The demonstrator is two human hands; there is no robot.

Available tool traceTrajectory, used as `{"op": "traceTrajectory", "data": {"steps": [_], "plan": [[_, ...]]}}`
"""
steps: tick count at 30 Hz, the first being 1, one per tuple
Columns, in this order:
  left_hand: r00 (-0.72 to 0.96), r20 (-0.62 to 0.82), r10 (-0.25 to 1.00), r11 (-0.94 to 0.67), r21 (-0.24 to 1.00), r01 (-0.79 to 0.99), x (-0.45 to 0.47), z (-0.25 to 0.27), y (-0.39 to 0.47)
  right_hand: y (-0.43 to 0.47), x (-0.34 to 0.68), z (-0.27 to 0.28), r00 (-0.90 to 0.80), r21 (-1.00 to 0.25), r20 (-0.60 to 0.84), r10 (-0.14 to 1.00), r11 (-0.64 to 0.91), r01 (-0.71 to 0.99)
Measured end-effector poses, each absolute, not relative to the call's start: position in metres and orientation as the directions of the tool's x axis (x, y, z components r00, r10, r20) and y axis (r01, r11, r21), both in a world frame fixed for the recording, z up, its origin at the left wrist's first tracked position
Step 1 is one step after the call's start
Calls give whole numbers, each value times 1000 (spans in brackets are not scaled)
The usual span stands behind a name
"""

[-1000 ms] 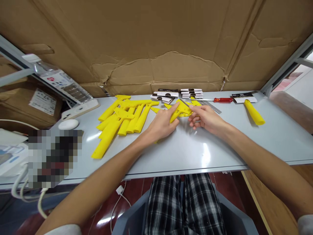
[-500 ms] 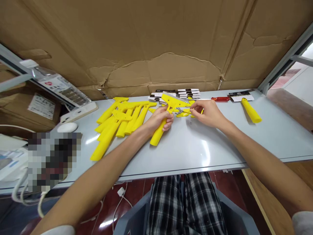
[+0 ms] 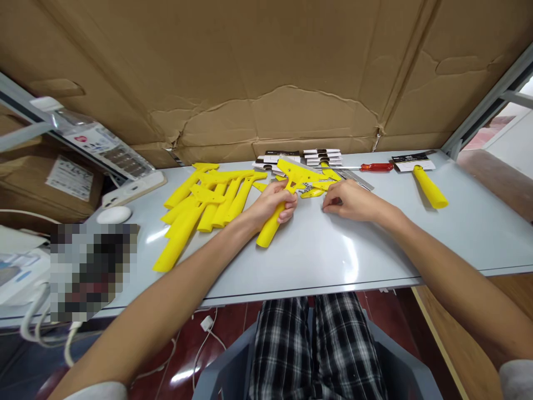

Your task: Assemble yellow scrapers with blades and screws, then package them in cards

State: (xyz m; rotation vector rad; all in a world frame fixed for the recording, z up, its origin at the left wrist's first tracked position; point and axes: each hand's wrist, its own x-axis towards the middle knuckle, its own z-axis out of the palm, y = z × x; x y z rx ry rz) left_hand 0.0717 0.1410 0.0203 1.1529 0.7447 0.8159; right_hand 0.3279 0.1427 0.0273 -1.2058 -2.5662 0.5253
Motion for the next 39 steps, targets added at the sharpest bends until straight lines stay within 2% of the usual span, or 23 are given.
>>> {"op": "traceTrajectory", "data": {"steps": [4, 7, 9, 11, 15, 20, 27, 39], "plan": [[539, -68, 840, 203, 960, -194, 72, 22, 140, 147, 330, 24, -599, -398, 116, 792, 590, 702], [541, -55, 839, 191, 961, -199, 73, 24, 138, 149, 332, 26, -489, -411, 279, 827, 563, 717], [550, -58, 833, 189, 964, -185, 73, 25, 137, 149, 332, 30, -372, -493, 419, 828, 552, 673], [561, -63, 825, 191, 966, -172, 73, 26, 137, 148, 332, 35, -264, -620, 503, 823, 556, 553], [583, -62, 810, 194, 966, -168, 72, 24, 135, 145, 326, 38, -185, -818, 479, 858, 512, 262], [595, -85, 800, 200, 971, -129, 76, 24, 130, 140, 315, 32, -226, -915, 365, 903, 393, 89], [605, -107, 789, 219, 969, -114, 81, 26, 125, 139, 311, 26, -250, -915, 337, 908, 378, 143], [577, -124, 807, 219, 971, -97, 83, 26, 124, 139, 309, 20, -226, -807, 434, 872, 488, 333]]}}
